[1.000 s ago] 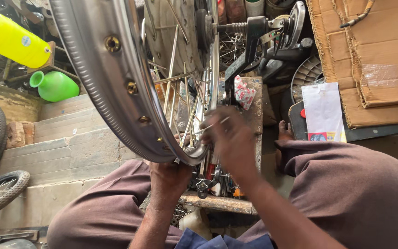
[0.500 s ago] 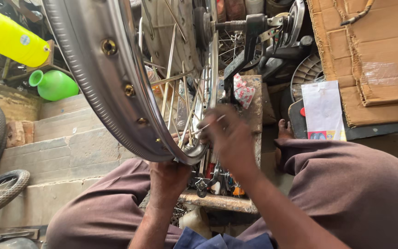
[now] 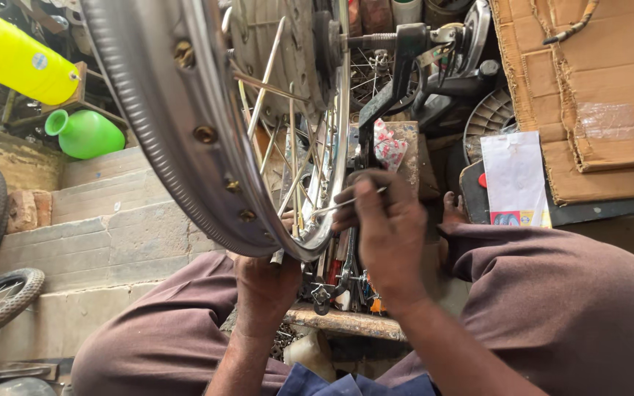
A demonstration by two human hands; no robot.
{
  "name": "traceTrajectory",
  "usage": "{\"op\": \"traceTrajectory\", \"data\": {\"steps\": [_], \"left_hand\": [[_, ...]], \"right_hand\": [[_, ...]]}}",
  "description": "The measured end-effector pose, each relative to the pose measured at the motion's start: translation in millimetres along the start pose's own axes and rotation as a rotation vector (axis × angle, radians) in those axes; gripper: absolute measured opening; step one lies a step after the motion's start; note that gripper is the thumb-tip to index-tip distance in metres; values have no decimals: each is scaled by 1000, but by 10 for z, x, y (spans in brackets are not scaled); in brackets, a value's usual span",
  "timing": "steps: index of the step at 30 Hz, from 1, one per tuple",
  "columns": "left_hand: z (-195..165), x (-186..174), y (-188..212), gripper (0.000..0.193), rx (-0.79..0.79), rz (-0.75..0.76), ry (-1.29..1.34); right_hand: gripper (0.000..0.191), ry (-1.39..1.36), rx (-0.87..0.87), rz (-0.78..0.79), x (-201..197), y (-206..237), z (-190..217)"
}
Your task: The person uses a spoke wrench to tighten and loosen the nipples on a bicycle wheel mounted in a truing stand. They rotate the wheel periodically to check alignment and continue adjusting the spokes.
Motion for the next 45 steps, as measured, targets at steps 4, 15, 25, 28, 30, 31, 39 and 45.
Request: {"op": "traceTrajectory", "data": {"steps": [4, 15, 25, 28, 30, 31, 39, 45], "left_hand": [[11, 17, -32, 22, -47, -14, 87], [-122, -54, -85, 18, 52, -35, -98], [-377, -126, -197, 12, 127, -59, -174], [-353, -111, -211, 8, 63, -35, -134], [-330, -120, -195, 5, 46, -40, -166], [-310, -124, -183, 7, 32, -42, -172], [-356, -147, -197, 12, -29, -18, -104], [-231, -68, -188, 10, -126, 76, -141]], "right_hand": [[18, 222, -79, 14, 62, 117, -77], [12, 104, -106, 34, -53, -57, -96], [17, -407, 354, -48, -3, -114, -597], [18, -434, 366, -73, -64, -140, -603], [18, -211, 6, -43, -136, -100, -218], [18, -21, -46, -17, -99, -31, -131], [22, -179, 170, -52, -9, -26, -297], [18, -227, 63, -68, -100, -111, -166]]}}
Point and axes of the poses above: each hand's wrist, its own y-axis away from the middle knuckle, its own x-axis out of the palm, z = x × y, the point moved 9 cm from there along -y, towards the middle knuckle, and after that the axes turned 2 degrees about x, right-handed, at the moved point
